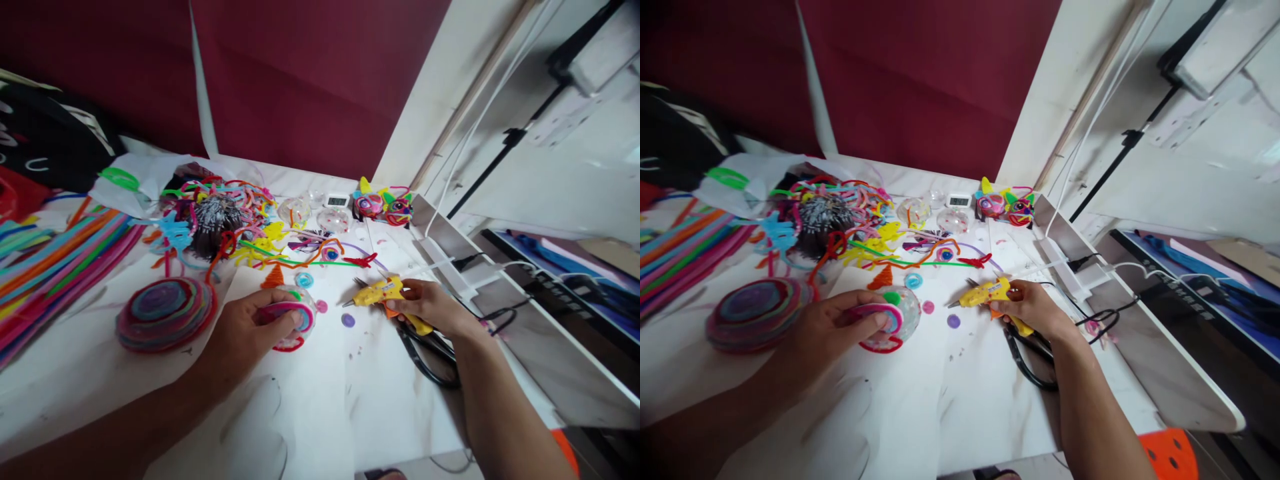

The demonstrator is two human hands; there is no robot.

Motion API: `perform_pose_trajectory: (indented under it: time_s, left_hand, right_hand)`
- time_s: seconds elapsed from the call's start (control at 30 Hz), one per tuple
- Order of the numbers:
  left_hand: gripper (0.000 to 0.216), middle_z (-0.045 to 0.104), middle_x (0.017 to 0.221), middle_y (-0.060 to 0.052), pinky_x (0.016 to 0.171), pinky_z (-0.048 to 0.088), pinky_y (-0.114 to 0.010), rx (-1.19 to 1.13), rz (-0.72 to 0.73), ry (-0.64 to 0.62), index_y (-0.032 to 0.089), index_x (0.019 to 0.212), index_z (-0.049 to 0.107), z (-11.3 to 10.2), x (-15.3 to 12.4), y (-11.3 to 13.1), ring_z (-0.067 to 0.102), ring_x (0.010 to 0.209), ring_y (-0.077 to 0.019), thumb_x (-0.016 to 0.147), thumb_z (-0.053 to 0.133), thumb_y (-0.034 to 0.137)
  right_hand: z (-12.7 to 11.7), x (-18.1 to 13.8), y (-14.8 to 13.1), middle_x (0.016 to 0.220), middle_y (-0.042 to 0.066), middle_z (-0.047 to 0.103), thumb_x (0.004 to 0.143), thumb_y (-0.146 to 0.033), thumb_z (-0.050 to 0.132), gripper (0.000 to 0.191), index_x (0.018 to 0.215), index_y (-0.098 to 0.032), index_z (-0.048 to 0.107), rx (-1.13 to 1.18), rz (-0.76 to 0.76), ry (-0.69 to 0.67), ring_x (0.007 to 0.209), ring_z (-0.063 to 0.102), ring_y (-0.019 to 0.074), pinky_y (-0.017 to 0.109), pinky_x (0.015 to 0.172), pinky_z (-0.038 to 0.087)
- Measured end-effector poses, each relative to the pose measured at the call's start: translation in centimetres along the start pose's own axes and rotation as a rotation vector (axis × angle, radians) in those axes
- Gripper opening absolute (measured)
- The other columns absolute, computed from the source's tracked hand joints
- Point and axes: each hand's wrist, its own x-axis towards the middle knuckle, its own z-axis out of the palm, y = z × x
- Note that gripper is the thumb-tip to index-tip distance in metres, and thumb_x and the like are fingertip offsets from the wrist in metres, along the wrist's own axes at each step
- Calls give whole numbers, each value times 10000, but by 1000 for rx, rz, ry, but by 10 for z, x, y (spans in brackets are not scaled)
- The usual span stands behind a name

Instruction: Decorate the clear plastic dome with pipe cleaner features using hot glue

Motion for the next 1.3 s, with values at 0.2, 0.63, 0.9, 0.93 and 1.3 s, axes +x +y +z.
perform_pose_trajectory:
  time_s: [0.2, 0.63, 0.9, 0.93, 1.3]
  left_hand:
    - [199, 715, 711, 23, 609, 564, -211, -9, -9, -105, 174, 845, 700, -6, 2, -3, 678, 617, -137, 682, 747, 278]
    - [191, 727, 752, -9, 620, 560, -218, 101, 44, -130, 166, 835, 709, -4, -2, -4, 692, 680, -156, 696, 731, 296]
    - [156, 683, 700, 11, 612, 541, -227, 180, 137, -183, 181, 784, 644, -4, -6, -10, 667, 663, -153, 726, 712, 309]
    - [163, 677, 693, 13, 615, 544, -231, 180, 143, -186, 183, 772, 629, -3, -6, -10, 665, 660, -153, 726, 714, 314]
    - [130, 713, 754, -8, 687, 591, -282, 156, 90, -246, 176, 812, 663, -4, -3, -14, 689, 708, -171, 751, 691, 286]
  right_hand:
    - [0, -5, 1, 677, 42, 677, 708, -513, 723, 384, 874, -167, 701, -635, -139, 147, 581, 600, 193, 296, 519, 416]
    - [108, -54, -53, 840, 38, 665, 817, -476, 658, 301, 877, -182, 653, -27, -430, -173, 753, 592, 161, 278, 660, 451]
    - [126, -47, -46, 641, -27, 550, 748, -509, 730, 356, 748, -171, 617, 157, -410, -130, 585, 461, 108, 236, 531, 359]
    - [127, -47, -46, 641, -25, 547, 745, -508, 733, 357, 744, -170, 618, 163, -411, -129, 586, 456, 109, 238, 533, 357]
    - [133, -47, -38, 624, -24, 519, 775, -458, 713, 300, 736, -175, 618, 238, -422, -121, 585, 439, 113, 245, 544, 355]
